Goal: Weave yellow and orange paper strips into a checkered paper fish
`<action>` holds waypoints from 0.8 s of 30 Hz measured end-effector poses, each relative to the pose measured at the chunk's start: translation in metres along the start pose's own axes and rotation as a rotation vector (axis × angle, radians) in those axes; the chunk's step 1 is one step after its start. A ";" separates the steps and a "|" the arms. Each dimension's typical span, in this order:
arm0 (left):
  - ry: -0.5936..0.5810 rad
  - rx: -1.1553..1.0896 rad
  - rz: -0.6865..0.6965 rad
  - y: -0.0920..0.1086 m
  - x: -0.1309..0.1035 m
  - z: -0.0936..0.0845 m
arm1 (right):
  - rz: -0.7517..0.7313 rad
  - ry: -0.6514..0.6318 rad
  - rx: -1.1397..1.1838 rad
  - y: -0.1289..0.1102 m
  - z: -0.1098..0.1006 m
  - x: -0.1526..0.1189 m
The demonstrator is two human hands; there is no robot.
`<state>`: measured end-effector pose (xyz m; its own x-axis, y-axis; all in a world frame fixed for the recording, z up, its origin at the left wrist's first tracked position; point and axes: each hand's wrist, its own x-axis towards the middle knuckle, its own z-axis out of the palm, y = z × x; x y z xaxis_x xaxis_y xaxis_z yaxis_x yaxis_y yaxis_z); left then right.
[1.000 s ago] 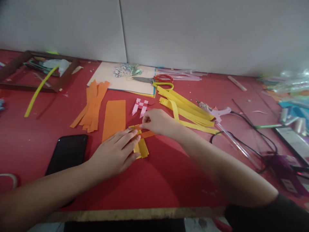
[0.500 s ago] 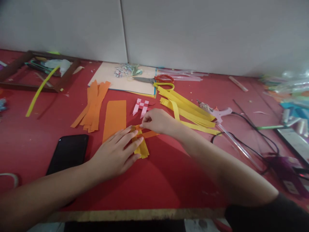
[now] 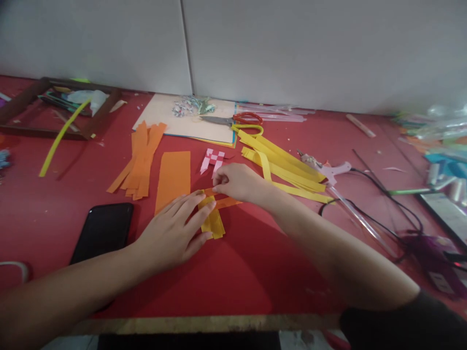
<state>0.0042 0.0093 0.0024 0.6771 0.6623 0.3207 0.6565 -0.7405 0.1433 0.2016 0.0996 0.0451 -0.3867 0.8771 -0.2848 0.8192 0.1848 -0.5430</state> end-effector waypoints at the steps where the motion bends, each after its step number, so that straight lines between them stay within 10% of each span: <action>1: -0.002 -0.003 -0.010 0.000 0.000 0.001 | -0.008 0.017 0.000 0.000 0.001 0.000; 11: 0.010 -0.005 -0.012 0.000 0.001 0.001 | -0.136 0.374 -0.249 0.007 0.009 -0.024; 24: 0.023 -0.053 -0.014 -0.007 0.005 0.001 | -0.496 0.230 -0.145 0.015 0.027 -0.061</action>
<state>0.0032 0.0181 0.0021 0.6594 0.6705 0.3400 0.6471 -0.7364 0.1974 0.2262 0.0372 0.0325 -0.6509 0.7409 0.1652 0.6190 0.6440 -0.4495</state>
